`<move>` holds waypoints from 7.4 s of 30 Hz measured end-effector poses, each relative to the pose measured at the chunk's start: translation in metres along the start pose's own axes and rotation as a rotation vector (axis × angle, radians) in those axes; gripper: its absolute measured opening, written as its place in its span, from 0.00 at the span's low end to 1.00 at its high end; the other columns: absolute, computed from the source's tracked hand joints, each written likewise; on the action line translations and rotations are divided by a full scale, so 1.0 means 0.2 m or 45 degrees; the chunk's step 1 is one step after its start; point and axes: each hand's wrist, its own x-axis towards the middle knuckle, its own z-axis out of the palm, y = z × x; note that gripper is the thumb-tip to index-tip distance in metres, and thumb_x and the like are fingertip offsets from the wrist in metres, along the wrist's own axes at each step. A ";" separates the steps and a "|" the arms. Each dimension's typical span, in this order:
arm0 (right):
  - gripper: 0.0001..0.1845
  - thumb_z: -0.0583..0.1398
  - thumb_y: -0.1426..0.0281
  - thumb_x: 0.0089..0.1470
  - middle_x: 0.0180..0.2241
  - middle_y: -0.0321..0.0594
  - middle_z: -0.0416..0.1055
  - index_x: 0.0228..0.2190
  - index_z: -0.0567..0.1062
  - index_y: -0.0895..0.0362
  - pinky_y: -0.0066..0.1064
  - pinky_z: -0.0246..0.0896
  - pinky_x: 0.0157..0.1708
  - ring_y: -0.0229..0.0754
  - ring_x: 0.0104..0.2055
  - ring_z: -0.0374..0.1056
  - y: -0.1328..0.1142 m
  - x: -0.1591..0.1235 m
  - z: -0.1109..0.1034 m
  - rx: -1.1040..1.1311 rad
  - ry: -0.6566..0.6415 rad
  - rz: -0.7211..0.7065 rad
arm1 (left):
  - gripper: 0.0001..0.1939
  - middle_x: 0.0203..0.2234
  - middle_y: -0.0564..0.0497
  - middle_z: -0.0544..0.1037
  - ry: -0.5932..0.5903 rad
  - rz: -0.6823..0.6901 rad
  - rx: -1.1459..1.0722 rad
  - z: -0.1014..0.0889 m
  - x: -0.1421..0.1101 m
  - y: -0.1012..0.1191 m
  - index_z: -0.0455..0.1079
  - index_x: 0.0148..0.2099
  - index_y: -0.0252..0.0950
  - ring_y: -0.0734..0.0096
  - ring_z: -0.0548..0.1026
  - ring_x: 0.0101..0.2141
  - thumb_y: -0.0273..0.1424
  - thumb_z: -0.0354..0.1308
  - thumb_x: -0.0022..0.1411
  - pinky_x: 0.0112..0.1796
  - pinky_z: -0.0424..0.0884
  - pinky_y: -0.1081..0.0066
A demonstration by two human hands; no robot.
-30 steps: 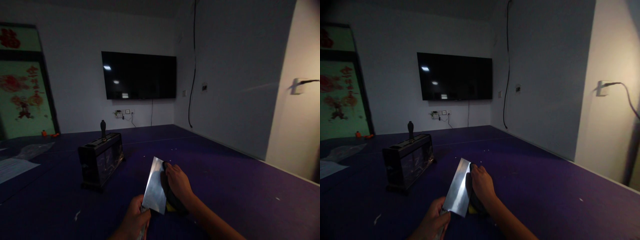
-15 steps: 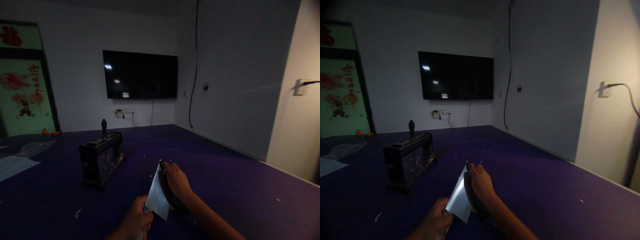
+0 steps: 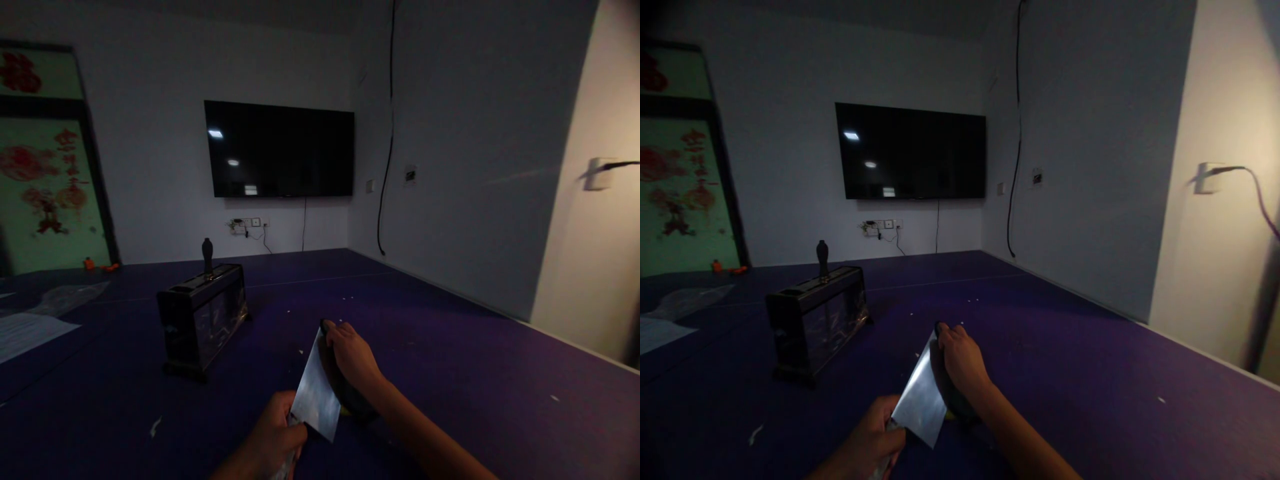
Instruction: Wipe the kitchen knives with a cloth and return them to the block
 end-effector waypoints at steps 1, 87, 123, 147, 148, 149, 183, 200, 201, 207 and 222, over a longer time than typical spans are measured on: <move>0.14 0.45 0.79 0.54 0.33 0.42 0.68 0.29 0.68 0.57 0.26 0.53 0.36 0.40 0.36 0.61 0.00 0.00 0.00 0.000 0.000 0.000 | 0.12 0.10 0.61 0.63 -0.006 0.000 -0.006 0.00 0.00 0.00 0.63 0.32 0.33 0.83 0.56 0.08 0.25 0.48 0.40 0.10 0.51 0.81; 0.14 0.46 0.81 0.52 0.32 0.43 0.69 0.33 0.68 0.59 0.24 0.51 0.31 0.38 0.33 0.64 -0.12 -0.05 0.00 -0.014 -0.085 0.168 | 0.07 0.09 0.60 0.62 0.090 0.086 0.076 0.01 0.00 0.01 0.62 0.25 0.33 0.83 0.56 0.10 0.23 0.47 0.38 0.13 0.48 0.81; 0.15 0.46 0.80 0.53 0.31 0.44 0.69 0.37 0.68 0.61 0.25 0.52 0.32 0.40 0.34 0.63 -0.12 -0.03 0.02 0.010 -0.071 0.169 | 0.08 0.08 0.61 0.60 0.027 0.033 0.080 0.00 0.02 -0.01 0.62 0.27 0.34 0.81 0.56 0.09 0.24 0.48 0.38 0.12 0.47 0.79; 0.15 0.46 0.82 0.51 0.31 0.43 0.69 0.35 0.68 0.60 0.25 0.52 0.33 0.39 0.34 0.63 -0.14 -0.03 -0.01 0.079 -0.081 0.208 | 0.07 0.08 0.60 0.61 0.046 0.046 0.031 0.00 0.03 -0.02 0.63 0.24 0.33 0.82 0.55 0.10 0.24 0.48 0.37 0.12 0.48 0.81; 0.15 0.46 0.82 0.51 0.32 0.43 0.69 0.35 0.68 0.60 0.25 0.52 0.35 0.39 0.35 0.63 -0.15 -0.04 -0.01 0.084 -0.083 0.174 | 0.07 0.08 0.60 0.61 0.074 0.031 0.030 0.00 0.03 -0.02 0.63 0.25 0.33 0.82 0.55 0.09 0.24 0.48 0.37 0.11 0.48 0.80; 0.15 0.46 0.82 0.51 0.33 0.44 0.69 0.35 0.69 0.60 0.25 0.52 0.36 0.39 0.36 0.63 -0.16 -0.05 0.00 0.085 -0.089 0.128 | 0.09 0.08 0.60 0.61 0.107 0.011 0.027 0.00 0.03 -0.03 0.63 0.27 0.33 0.81 0.55 0.09 0.24 0.47 0.38 0.11 0.48 0.80; 0.13 0.46 0.79 0.52 0.31 0.43 0.69 0.31 0.69 0.59 0.27 0.53 0.36 0.42 0.36 0.61 0.00 -0.05 -0.04 0.027 0.170 0.232 | 0.16 0.10 0.61 0.63 0.213 0.082 -0.156 -0.01 0.00 -0.03 0.61 0.35 0.33 0.81 0.56 0.08 0.32 0.51 0.39 0.09 0.52 0.80; 0.12 0.47 0.80 0.49 0.30 0.42 0.69 0.28 0.68 0.58 0.27 0.53 0.35 0.42 0.35 0.61 0.00 -0.06 -0.02 0.083 0.187 0.187 | 0.18 0.10 0.62 0.62 0.231 0.060 -0.190 -0.01 0.00 -0.05 0.61 0.38 0.33 0.81 0.56 0.07 0.32 0.51 0.40 0.08 0.52 0.79; 0.12 0.47 0.80 0.49 0.30 0.42 0.69 0.28 0.68 0.58 0.27 0.53 0.35 0.42 0.35 0.61 0.01 -0.06 -0.02 0.082 0.189 0.185 | 0.18 0.10 0.62 0.62 0.225 0.052 -0.188 -0.01 0.00 -0.04 0.61 0.37 0.33 0.81 0.56 0.07 0.32 0.51 0.40 0.08 0.52 0.79; 0.13 0.46 0.78 0.51 0.30 0.43 0.69 0.32 0.69 0.59 0.29 0.54 0.35 0.43 0.35 0.62 0.02 -0.05 0.00 0.084 0.209 0.192 | 0.11 0.09 0.61 0.61 0.226 0.101 -0.144 0.00 -0.01 -0.01 0.62 0.30 0.33 0.82 0.55 0.07 0.31 0.50 0.39 0.08 0.51 0.80; 0.24 0.49 0.77 0.49 0.46 0.44 0.66 0.49 0.63 0.55 0.40 0.56 0.46 0.44 0.46 0.62 0.11 -0.03 0.08 0.323 0.586 0.066 | 0.14 0.09 0.60 0.64 0.075 -0.011 -0.072 -0.01 0.02 -0.05 0.63 0.32 0.32 0.81 0.56 0.08 0.26 0.50 0.38 0.11 0.50 0.80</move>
